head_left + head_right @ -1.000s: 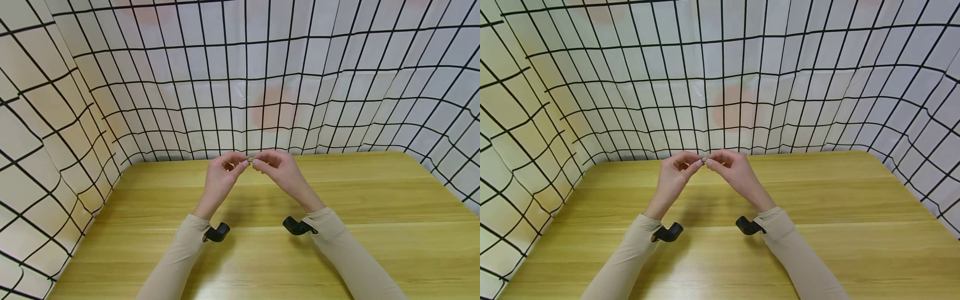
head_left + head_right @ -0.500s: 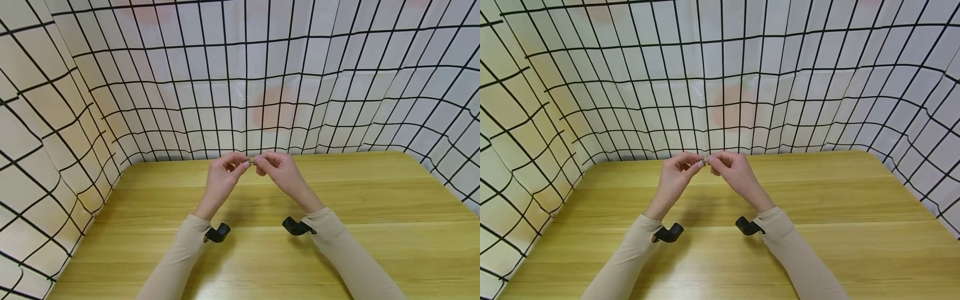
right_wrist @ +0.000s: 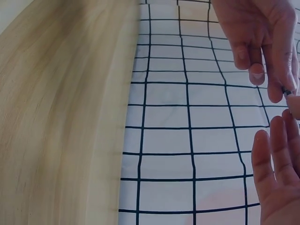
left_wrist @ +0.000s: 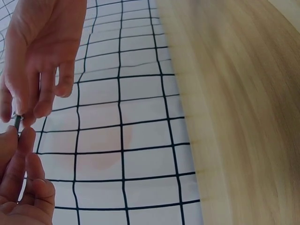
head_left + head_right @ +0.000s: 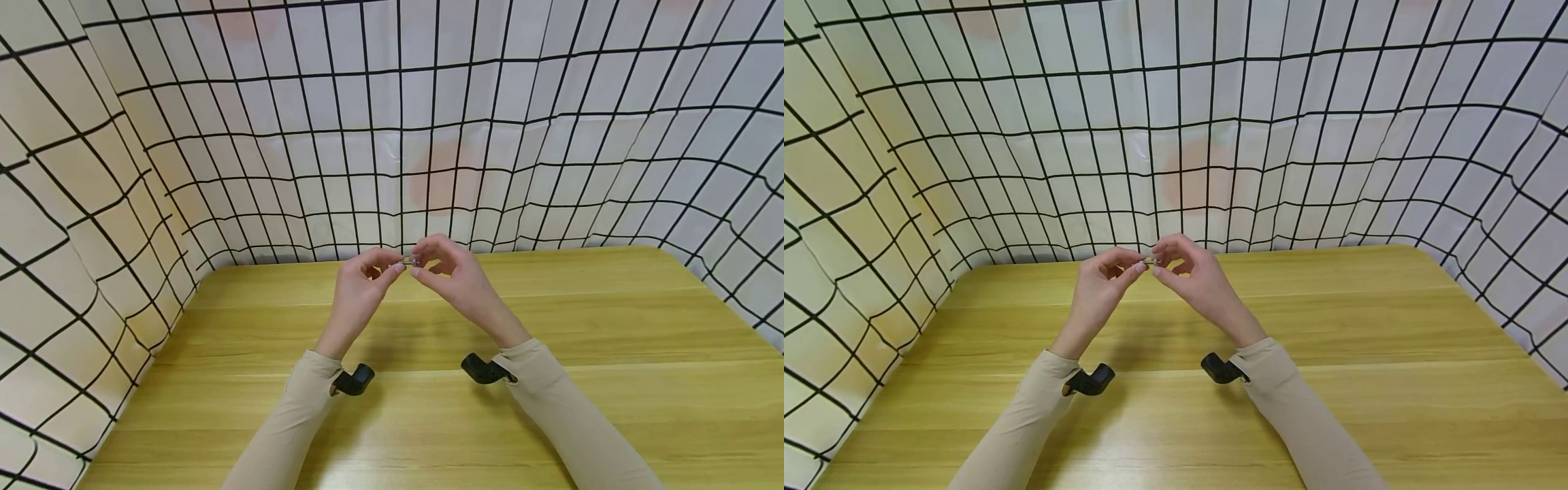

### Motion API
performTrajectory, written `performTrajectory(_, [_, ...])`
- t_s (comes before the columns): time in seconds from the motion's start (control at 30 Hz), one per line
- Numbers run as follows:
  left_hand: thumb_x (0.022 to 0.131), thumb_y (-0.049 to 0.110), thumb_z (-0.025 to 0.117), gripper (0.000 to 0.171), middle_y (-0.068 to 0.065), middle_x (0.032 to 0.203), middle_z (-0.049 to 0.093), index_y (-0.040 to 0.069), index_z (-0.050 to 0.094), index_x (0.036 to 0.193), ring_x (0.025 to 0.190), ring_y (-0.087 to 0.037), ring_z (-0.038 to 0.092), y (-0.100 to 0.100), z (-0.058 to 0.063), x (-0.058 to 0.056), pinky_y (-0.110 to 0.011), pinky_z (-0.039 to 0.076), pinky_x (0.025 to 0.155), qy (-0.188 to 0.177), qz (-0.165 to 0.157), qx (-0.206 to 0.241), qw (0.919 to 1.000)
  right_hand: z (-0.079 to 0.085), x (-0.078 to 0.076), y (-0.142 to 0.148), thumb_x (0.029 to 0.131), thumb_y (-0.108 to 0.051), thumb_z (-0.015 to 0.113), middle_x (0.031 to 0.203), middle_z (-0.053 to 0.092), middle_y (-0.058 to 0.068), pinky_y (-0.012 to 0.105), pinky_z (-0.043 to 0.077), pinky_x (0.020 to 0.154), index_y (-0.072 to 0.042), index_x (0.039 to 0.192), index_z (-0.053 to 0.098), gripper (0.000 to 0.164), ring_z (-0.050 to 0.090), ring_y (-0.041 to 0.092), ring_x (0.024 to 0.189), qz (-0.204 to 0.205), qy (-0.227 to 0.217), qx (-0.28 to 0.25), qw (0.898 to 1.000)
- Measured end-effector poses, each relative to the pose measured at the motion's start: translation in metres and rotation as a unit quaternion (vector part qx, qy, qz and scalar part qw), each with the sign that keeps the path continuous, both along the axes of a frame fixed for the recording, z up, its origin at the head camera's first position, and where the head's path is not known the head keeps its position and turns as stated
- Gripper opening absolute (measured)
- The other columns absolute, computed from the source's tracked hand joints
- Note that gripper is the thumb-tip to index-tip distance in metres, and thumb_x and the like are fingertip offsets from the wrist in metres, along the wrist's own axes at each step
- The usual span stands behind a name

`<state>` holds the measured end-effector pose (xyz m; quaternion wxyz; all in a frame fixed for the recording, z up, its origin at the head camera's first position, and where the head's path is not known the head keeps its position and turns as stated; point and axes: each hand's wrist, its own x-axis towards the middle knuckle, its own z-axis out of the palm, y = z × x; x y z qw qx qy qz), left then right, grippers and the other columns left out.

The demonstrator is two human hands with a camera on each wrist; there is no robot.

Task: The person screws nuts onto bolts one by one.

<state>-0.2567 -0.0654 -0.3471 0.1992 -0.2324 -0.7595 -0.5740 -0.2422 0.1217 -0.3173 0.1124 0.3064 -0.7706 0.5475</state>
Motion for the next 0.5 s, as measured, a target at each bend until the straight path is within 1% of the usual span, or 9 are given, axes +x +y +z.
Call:
performTrajectory(0.13, [0.092, 0.013, 0.071, 0.007, 0.003, 0.09, 0.069, 0.011, 0.075, 0.098, 0.077, -0.015, 0.055, 0.0003, 0.0001, 0.0001, -0.031, 0.044, 0.069, 0.002, -0.004, 0.002, 1.0, -0.0008, -0.0001, 0.0001, 0.093, 0.002, 0.065, 0.104, 0.063, 0.015, 0.043, 0.051, 0.084, 0.003, 0.108, 0.063, 0.015, 0.06, 0.024, 0.097, 0.002, 0.001, -0.004, 1.0])
performTrajectory(0.37, [0.092, 0.013, 0.071, 0.008, 0.004, 0.09, 0.069, 0.011, 0.075, 0.098, 0.077, -0.014, 0.055, 0.0, -0.0005, -0.0005, -0.031, 0.044, 0.07, 0.004, -0.003, -0.001, 1.0, -0.0032, -0.0007, 0.0018, 0.095, -0.007, 0.066, 0.105, 0.066, 0.01, 0.034, 0.052, 0.083, -0.001, 0.109, 0.067, 0.015, 0.065, 0.024, 0.094, -0.014, -0.042, -0.013, 0.999])
performTrajectory(0.43, [0.092, 0.014, 0.071, 0.008, 0.003, 0.089, 0.069, 0.011, 0.076, 0.098, 0.077, -0.015, 0.055, 0.0001, -0.0007, -0.0006, -0.031, 0.044, 0.07, 0.004, -0.004, -0.001, 1.0, -0.0036, -0.0009, 0.0023, 0.096, -0.009, 0.065, 0.105, 0.067, 0.01, 0.033, 0.052, 0.082, -0.001, 0.108, 0.068, 0.015, 0.065, 0.024, 0.093, -0.013, -0.049, -0.015, 0.999])
performTrajectory(0.5, [0.092, 0.014, 0.072, 0.007, 0.002, 0.088, 0.069, 0.011, 0.076, 0.098, 0.076, -0.015, 0.055, 0.0006, -0.0005, -0.0002, -0.031, 0.044, 0.069, 0.006, -0.006, -0.001, 1.0, -0.0039, -0.0016, 0.0025, 0.097, -0.01, 0.064, 0.1, 0.068, 0.01, 0.033, 0.052, 0.08, 0.001, 0.106, 0.069, 0.015, 0.064, 0.024, 0.09, -0.014, -0.05, -0.015, 0.999])
